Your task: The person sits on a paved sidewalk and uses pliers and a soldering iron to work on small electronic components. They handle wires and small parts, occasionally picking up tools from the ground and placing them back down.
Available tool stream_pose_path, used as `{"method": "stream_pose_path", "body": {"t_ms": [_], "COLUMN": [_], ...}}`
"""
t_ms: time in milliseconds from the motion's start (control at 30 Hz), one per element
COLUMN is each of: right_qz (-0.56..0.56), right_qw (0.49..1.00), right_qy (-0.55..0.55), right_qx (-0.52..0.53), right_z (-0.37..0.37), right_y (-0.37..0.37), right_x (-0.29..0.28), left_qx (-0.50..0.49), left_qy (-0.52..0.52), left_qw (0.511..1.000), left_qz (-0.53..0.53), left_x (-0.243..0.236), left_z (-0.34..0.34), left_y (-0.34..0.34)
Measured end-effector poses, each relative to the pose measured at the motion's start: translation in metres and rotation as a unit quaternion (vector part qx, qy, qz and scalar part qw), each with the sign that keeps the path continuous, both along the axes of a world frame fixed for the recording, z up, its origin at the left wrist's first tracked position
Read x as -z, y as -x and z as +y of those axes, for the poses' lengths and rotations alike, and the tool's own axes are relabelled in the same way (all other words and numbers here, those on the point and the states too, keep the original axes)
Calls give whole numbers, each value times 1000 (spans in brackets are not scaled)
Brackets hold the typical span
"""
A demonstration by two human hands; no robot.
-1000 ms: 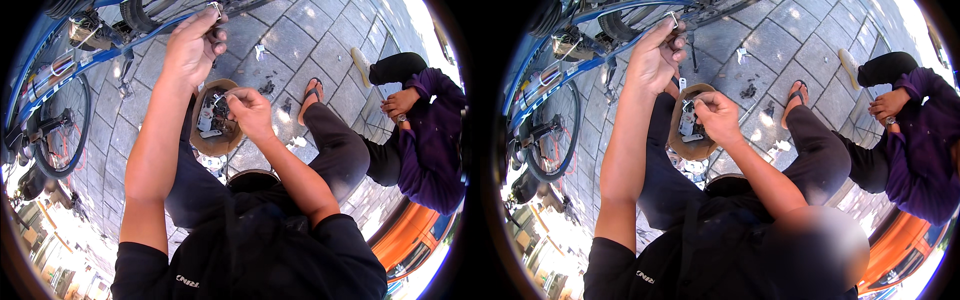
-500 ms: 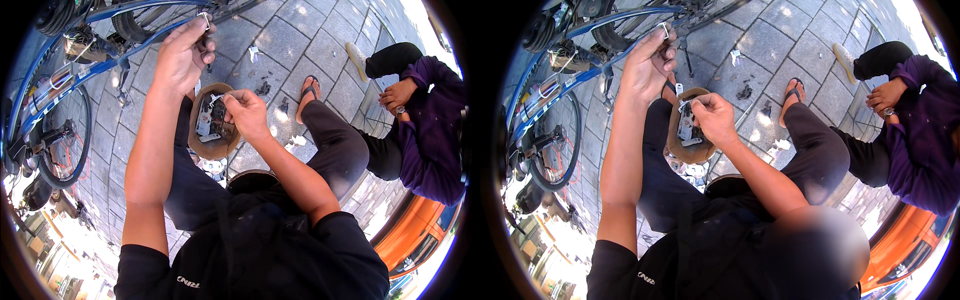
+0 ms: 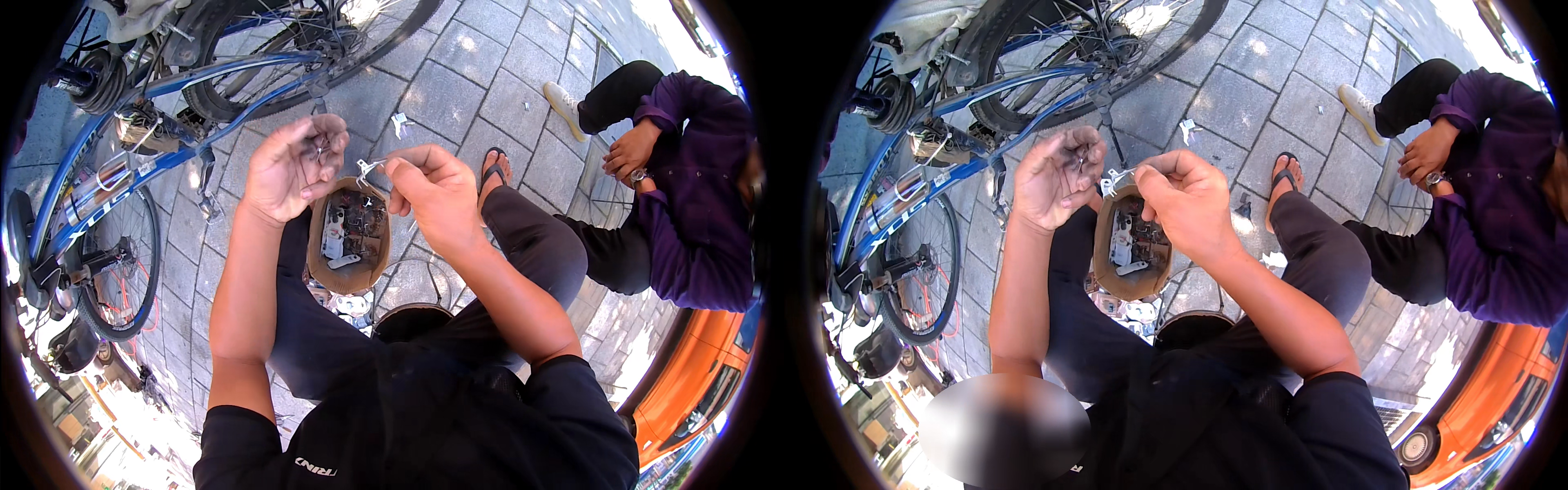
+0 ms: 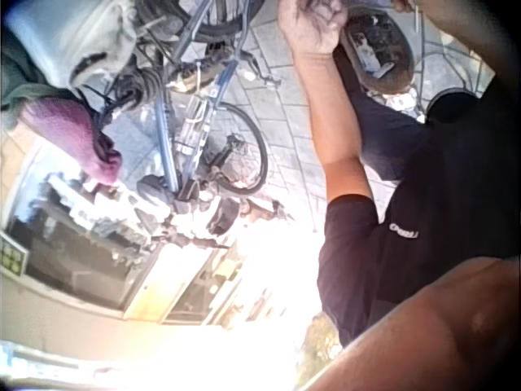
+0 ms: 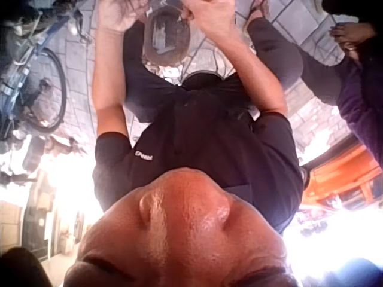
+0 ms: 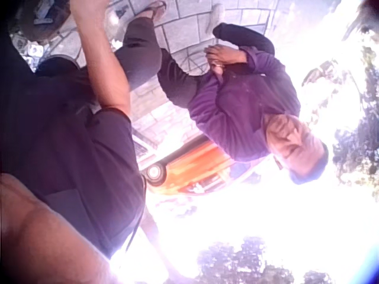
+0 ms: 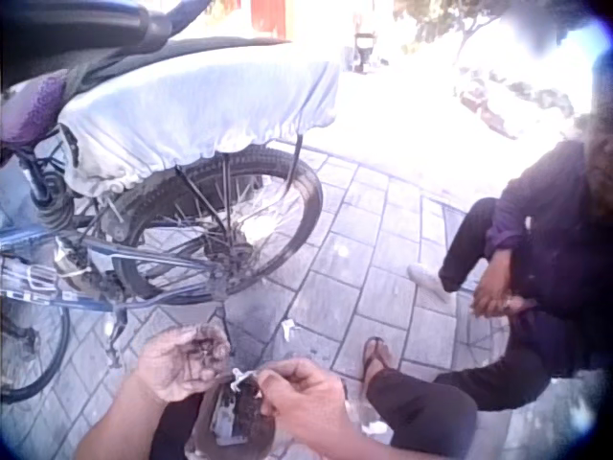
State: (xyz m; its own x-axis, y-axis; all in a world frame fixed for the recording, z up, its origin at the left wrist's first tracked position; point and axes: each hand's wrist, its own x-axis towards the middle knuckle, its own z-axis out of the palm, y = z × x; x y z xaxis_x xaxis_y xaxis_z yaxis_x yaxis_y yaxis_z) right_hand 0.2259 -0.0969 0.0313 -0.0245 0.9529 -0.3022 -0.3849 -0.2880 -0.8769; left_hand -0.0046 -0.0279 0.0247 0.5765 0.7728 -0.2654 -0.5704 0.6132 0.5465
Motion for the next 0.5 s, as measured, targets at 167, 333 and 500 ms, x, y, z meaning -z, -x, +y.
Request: {"method": "stream_pose_path", "body": {"t_ms": [167, 333, 500], "right_qz": [5, 19, 28], "right_qw": [1000, 999, 997], "right_qy": [18, 38, 62], "right_qx": [-4, -9, -34], "right_z": [13, 17, 22], "right_y": [-16, -19, -28], "right_x": [-9, -2, -3], "left_qx": [52, 60, 83], "left_qy": [-85, -105, -133], "left_qw": [982, 973, 969], "left_qz": [163, 195, 190], "left_x": [-13, -12, -11], "left_z": [-11, -7, -1], "left_y": [-26, -34, -33]}}
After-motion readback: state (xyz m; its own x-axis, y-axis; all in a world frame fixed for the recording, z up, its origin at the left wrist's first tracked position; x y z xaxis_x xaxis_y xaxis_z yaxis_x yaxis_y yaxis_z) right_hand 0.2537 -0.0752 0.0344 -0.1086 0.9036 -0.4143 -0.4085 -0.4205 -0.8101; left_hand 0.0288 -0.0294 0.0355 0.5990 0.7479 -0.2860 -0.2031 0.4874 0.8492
